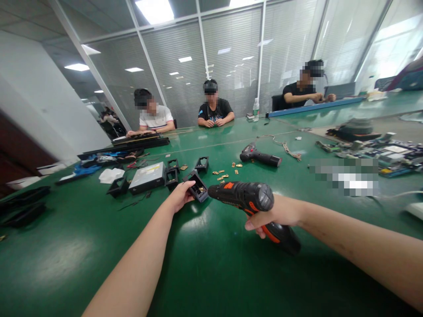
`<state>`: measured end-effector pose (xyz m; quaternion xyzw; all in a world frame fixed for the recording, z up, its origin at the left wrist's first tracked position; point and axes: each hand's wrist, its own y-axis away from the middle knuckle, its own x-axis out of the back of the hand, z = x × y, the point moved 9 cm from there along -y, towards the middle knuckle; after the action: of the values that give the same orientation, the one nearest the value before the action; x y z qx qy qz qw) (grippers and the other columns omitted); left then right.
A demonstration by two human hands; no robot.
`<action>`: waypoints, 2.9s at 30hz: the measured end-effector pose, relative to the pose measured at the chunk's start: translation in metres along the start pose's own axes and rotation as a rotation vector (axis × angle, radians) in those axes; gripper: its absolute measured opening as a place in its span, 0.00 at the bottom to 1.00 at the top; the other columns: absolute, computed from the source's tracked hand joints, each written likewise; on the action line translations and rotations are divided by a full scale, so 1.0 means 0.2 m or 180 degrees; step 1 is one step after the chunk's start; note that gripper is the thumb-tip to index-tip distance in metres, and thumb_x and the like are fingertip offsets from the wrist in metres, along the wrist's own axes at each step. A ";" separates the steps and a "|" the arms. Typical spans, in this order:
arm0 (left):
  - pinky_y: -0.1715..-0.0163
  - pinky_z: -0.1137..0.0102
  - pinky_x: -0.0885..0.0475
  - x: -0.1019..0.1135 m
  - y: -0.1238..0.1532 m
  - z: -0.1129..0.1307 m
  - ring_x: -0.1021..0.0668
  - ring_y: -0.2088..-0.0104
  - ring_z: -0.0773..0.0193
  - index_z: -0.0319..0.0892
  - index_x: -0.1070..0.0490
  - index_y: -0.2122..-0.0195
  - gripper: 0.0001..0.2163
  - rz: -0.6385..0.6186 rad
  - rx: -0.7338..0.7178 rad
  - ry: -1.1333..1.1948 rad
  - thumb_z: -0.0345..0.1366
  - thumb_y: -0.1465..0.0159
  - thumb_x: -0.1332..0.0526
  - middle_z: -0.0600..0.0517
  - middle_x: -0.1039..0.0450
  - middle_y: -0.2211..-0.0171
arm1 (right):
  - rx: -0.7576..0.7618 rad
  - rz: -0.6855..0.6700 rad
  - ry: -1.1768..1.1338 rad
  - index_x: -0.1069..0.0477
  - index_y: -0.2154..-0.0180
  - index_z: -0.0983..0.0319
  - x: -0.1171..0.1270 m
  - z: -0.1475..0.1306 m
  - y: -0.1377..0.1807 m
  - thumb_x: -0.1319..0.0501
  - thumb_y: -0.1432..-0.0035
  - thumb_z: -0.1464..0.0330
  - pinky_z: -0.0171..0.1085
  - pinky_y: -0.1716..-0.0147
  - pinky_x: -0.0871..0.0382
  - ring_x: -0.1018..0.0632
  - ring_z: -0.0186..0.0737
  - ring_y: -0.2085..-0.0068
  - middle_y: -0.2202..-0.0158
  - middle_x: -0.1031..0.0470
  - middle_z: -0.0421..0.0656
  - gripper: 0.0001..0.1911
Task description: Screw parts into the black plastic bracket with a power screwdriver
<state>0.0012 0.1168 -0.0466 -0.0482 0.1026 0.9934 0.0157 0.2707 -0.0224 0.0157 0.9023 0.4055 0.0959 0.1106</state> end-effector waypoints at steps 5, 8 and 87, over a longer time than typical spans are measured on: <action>0.61 0.66 0.16 0.00 0.00 0.00 0.13 0.60 0.55 0.39 0.19 0.57 0.11 -0.0036 -0.0034 -0.0002 0.40 0.36 0.31 0.43 0.15 0.60 | 0.0019 -0.0035 -0.0064 0.26 0.73 0.62 0.00 0.00 0.00 0.25 0.55 0.63 0.33 0.78 0.29 0.24 0.35 0.80 0.79 0.21 0.40 0.14; 0.61 0.67 0.17 0.00 0.00 0.00 0.13 0.59 0.56 0.39 0.19 0.57 0.11 -0.0055 -0.0040 -0.0004 0.40 0.36 0.30 0.43 0.14 0.60 | 0.0015 -0.0031 -0.0115 0.27 0.73 0.62 0.01 0.01 0.00 0.25 0.55 0.62 0.32 0.79 0.30 0.25 0.35 0.81 0.80 0.21 0.40 0.15; 0.62 0.67 0.17 -0.01 0.02 0.01 0.14 0.61 0.57 0.39 0.19 0.58 0.09 -0.0022 -0.0017 0.0024 0.38 0.34 0.33 0.44 0.14 0.61 | -0.0069 -0.0027 -0.0467 0.29 0.67 0.62 0.03 0.04 -0.03 0.23 0.62 0.64 0.33 0.78 0.26 0.20 0.38 0.77 0.77 0.23 0.37 0.21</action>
<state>0.0037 0.1139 -0.0428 -0.0523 0.0998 0.9935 0.0187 0.2724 -0.0157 0.0075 0.9039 0.3990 0.0335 0.1502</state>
